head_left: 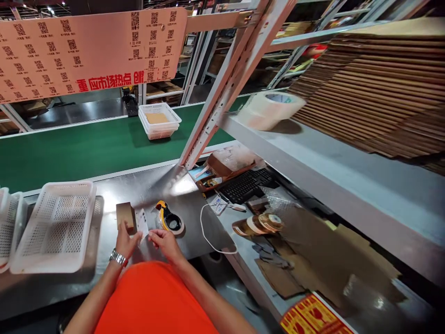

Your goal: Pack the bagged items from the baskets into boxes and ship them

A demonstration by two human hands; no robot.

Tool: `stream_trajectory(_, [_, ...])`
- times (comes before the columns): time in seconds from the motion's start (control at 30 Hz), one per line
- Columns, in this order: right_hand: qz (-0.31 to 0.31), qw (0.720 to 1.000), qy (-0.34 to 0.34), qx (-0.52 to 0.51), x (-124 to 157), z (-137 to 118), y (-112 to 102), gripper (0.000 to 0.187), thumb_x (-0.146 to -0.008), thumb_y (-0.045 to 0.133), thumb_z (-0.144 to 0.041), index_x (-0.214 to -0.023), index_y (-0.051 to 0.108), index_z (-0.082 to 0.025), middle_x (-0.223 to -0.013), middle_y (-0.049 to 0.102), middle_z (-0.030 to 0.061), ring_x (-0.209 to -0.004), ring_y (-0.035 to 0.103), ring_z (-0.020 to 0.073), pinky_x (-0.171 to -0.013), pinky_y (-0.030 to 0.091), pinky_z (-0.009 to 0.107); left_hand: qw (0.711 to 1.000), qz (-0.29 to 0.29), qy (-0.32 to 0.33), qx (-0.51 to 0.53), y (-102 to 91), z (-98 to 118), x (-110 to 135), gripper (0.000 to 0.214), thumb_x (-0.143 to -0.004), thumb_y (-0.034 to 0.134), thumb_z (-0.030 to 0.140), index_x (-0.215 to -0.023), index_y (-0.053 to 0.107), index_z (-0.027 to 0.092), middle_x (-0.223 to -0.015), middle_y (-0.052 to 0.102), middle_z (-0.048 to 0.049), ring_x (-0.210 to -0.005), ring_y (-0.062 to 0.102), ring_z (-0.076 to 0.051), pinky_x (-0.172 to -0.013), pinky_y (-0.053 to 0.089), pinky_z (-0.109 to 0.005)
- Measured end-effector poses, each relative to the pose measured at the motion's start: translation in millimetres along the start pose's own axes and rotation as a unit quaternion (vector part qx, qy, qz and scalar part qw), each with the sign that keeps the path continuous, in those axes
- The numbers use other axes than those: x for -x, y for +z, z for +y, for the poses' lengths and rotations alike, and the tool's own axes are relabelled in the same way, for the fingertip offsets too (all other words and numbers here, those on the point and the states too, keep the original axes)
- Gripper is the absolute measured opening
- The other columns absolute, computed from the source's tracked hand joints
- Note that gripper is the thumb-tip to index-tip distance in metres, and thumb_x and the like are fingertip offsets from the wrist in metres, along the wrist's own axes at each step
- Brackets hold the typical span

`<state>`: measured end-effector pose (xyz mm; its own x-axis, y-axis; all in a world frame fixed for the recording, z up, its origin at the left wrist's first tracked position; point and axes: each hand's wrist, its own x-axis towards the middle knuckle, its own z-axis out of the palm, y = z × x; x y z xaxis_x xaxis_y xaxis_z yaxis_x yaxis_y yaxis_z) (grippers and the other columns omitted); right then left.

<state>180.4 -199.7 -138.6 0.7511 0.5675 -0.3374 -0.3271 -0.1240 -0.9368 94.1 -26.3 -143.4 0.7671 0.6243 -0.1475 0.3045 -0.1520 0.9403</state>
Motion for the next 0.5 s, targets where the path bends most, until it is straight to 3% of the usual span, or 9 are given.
stream_trajectory(0.03, [0.001, 1.000, 0.003, -0.004, 0, 0, 0, 0.055, -0.077, 0.083, -0.073, -0.073, 0.075, -0.019, -0.064, 0.066, 0.0001, -0.056, 0.048, 0.0124, -0.056, 0.038, 0.029, 0.999, -0.007, 0.040, -0.020, -0.1, 2, 3, 0.053, -0.077, 0.086, 0.058, -0.112, 0.082, 0.018, -0.129, 0.081, -0.0215, -0.130, 0.074, -0.039, -0.117, 0.057, -0.059])
stream_trajectory(0.1, [-0.007, 1.000, -0.005, 0.000, -1, 0, 1, 0.054, -0.077, 0.083, -0.072, -0.072, 0.075, -0.019, -0.062, 0.064, -0.0008, -0.056, 0.047, 0.0125, -0.056, 0.038, 0.029, 0.992, -0.074, 0.099, -0.026, -0.1, 8, 10, 0.045, -0.085, 0.079, 0.060, -0.103, 0.085, 0.019, -0.122, 0.084, -0.0196, -0.124, 0.077, -0.038, -0.116, 0.058, -0.057])
stream_trajectory(0.2, [-0.029, 0.999, -0.014, 0.013, -2, 0, 1, 0.050, -0.078, 0.086, -0.069, -0.073, 0.076, -0.020, -0.057, 0.060, -0.0033, -0.053, 0.046, 0.0117, -0.055, 0.039, 0.027, 0.983, -0.148, 0.104, -0.021, 2.4, 18, 13, 0.049, -0.093, 0.068, 0.066, -0.088, 0.086, 0.021, -0.097, 0.087, -0.0148, -0.096, 0.081, -0.033, -0.096, 0.066, -0.049])
stream_trajectory(0.3, [-0.049, 0.999, 0.000, -0.016, -1, 5, -7, 0.044, -0.075, 0.091, -0.061, -0.071, 0.073, -0.021, -0.055, 0.059, -0.0051, -0.052, 0.048, 0.0106, -0.054, 0.038, 0.025, 0.989, -0.141, 0.040, 0.007, 8.8, 23, 8, 0.053, -0.083, 0.074, 0.073, -0.074, 0.082, 0.020, -0.078, 0.083, -0.0110, -0.078, 0.076, -0.030, -0.081, 0.064, -0.043])
stream_trajectory(0.4, [-0.060, 0.988, 0.030, -0.139, 10, 13, -28, 0.038, -0.067, 0.092, -0.052, -0.072, 0.070, -0.021, -0.064, 0.069, -0.0022, -0.054, 0.055, 0.0107, -0.054, 0.041, 0.023, 0.978, -0.149, -0.085, 0.120, 14.3, 28, 0, 0.058, -0.065, 0.087, 0.075, -0.072, 0.077, 0.019, -0.071, 0.077, -0.0068, -0.069, 0.071, -0.024, -0.071, 0.060, -0.037])
stream_trajectory(0.5, [0.020, 0.968, 0.019, -0.248, 37, 22, -70, 0.041, -0.063, 0.084, -0.057, -0.073, 0.065, -0.022, -0.063, 0.066, -0.0016, -0.054, 0.056, 0.0134, -0.055, 0.047, 0.026, 0.950, -0.167, -0.194, 0.177, 17.8, 41, -6, 0.060, -0.058, 0.096, 0.071, -0.076, 0.075, 0.019, -0.075, 0.077, -0.0048, -0.074, 0.073, -0.023, -0.071, 0.060, -0.034])
